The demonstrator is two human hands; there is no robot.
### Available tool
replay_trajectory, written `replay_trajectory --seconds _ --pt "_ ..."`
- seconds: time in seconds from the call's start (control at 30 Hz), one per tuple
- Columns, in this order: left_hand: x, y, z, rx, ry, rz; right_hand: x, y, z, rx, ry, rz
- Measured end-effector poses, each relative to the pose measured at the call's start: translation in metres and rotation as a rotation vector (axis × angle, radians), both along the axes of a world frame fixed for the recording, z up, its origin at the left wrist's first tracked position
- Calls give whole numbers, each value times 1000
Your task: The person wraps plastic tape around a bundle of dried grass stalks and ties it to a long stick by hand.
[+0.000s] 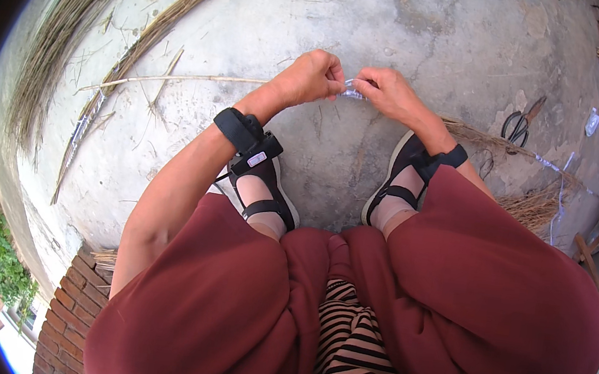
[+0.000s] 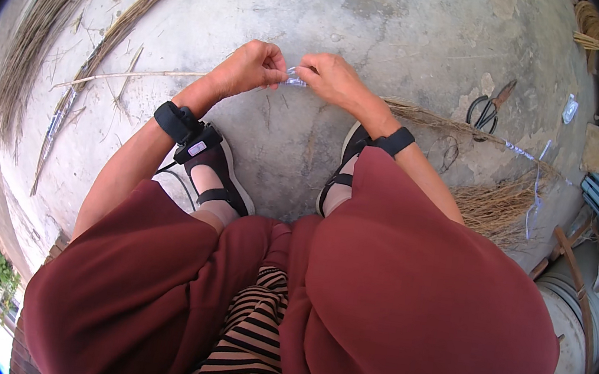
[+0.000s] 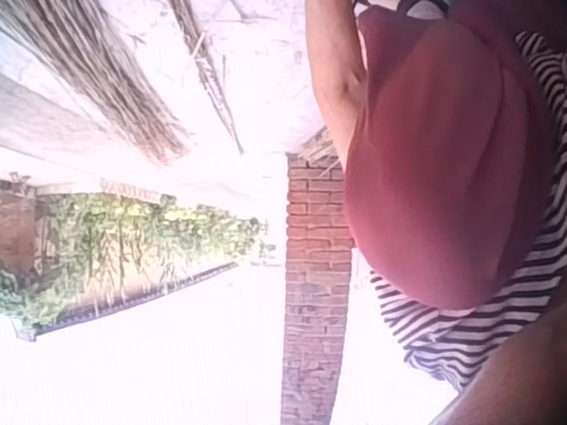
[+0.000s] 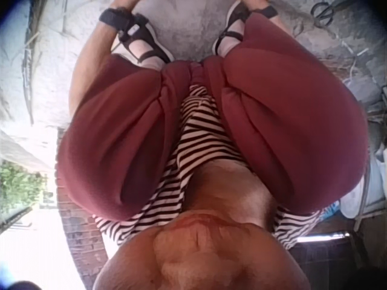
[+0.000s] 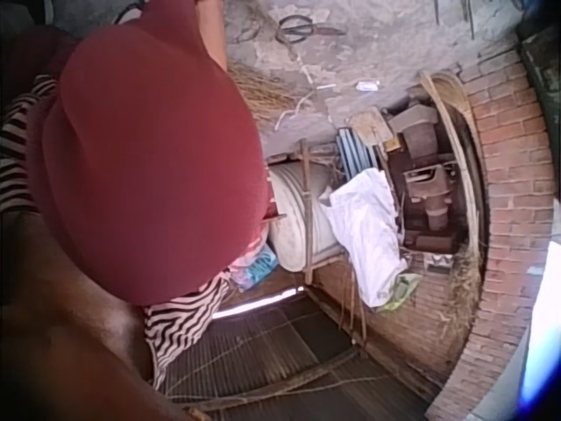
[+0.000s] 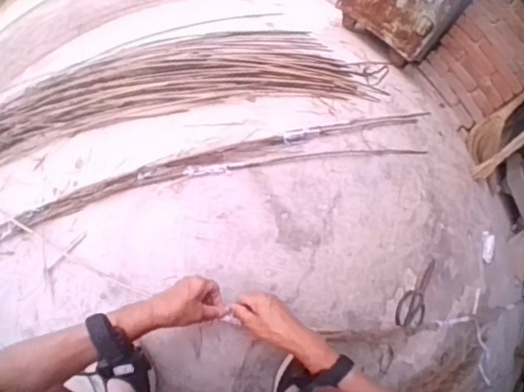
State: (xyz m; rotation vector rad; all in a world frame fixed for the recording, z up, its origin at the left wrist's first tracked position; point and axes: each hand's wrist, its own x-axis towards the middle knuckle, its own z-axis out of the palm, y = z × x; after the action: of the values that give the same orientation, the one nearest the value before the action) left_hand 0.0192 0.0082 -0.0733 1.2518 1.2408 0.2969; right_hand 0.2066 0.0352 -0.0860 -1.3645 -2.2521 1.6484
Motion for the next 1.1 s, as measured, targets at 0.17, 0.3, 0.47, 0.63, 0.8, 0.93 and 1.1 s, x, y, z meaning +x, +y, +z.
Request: replay_trajectory --seconds 0.17,0.3,0.47,0.63,0.8,0.93,1.1 --pt "-1 2 -6 -31 13 6 4 1 2 0 -33 8" --pt "1 -1 -8 -31 -32 105 5 1 4 54 3 41" --pt "3 -3 -9 -42 -55 148 1 -1 11 256 49 87" --pt "1 -6 -11 -52 -66 124 -7 0 18 263 16 90" --pt "3 -7 -3 -23 -53 46 -8 2 19 201 -2 109" --pt "0 -8 -3 -113 -143 89 -4 7 14 45 110 -84" --pt "-5 -10 -11 -125 -271 90 -4 0 0 148 230 13"
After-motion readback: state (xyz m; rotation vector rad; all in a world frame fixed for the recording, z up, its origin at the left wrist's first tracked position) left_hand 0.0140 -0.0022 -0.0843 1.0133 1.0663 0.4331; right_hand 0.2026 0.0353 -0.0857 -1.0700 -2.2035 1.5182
